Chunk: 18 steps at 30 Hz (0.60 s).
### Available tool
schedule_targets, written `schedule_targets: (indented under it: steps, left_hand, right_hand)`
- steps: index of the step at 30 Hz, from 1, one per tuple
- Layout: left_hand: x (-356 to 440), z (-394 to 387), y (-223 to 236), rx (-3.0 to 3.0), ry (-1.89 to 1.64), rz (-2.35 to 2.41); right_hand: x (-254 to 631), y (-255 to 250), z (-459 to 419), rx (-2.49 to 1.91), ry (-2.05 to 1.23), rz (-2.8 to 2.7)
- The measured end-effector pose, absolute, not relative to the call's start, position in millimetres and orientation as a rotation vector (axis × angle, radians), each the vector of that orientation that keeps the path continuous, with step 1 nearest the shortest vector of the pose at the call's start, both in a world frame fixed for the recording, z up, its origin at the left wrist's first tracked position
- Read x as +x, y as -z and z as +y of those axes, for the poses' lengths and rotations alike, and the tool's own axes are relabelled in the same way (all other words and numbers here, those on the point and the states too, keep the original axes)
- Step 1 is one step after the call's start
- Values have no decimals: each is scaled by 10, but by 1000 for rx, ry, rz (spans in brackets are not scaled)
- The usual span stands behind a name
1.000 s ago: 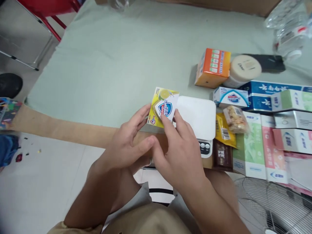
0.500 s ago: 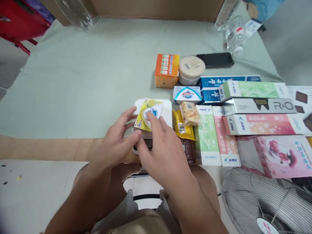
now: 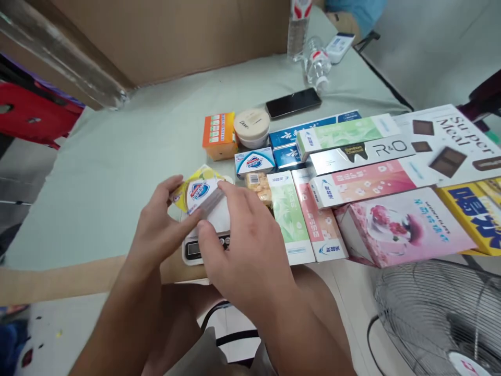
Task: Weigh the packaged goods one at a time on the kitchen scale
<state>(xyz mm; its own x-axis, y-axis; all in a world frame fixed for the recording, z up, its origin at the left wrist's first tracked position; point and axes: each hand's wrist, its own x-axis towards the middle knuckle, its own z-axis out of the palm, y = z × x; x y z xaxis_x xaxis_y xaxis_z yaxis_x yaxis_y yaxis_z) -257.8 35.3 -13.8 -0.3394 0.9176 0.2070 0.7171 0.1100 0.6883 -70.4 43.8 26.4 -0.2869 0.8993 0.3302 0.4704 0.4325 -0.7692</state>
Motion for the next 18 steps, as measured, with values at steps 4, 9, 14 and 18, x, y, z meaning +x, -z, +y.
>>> schedule_targets:
  steps: [4, 9, 14, 18]
  left_hand:
    - [-2581, 779, -146, 1877, -1082, 1889]
    - [-2363, 1361, -420, 2141, -697, 1661]
    - [-2279, 1665, -336, 2210, -571, 1617]
    - [-2288, 1762, -205, 2287, -623, 1604]
  right_hand:
    - [-553, -321, 463, -1136, -670, -1826]
    - [-463, -352, 493, -1111, -622, -1767]
    - [-426, -375, 491, -1108, -631, -1747]
    - [-415, -388, 484, -1102, -623, -1745]
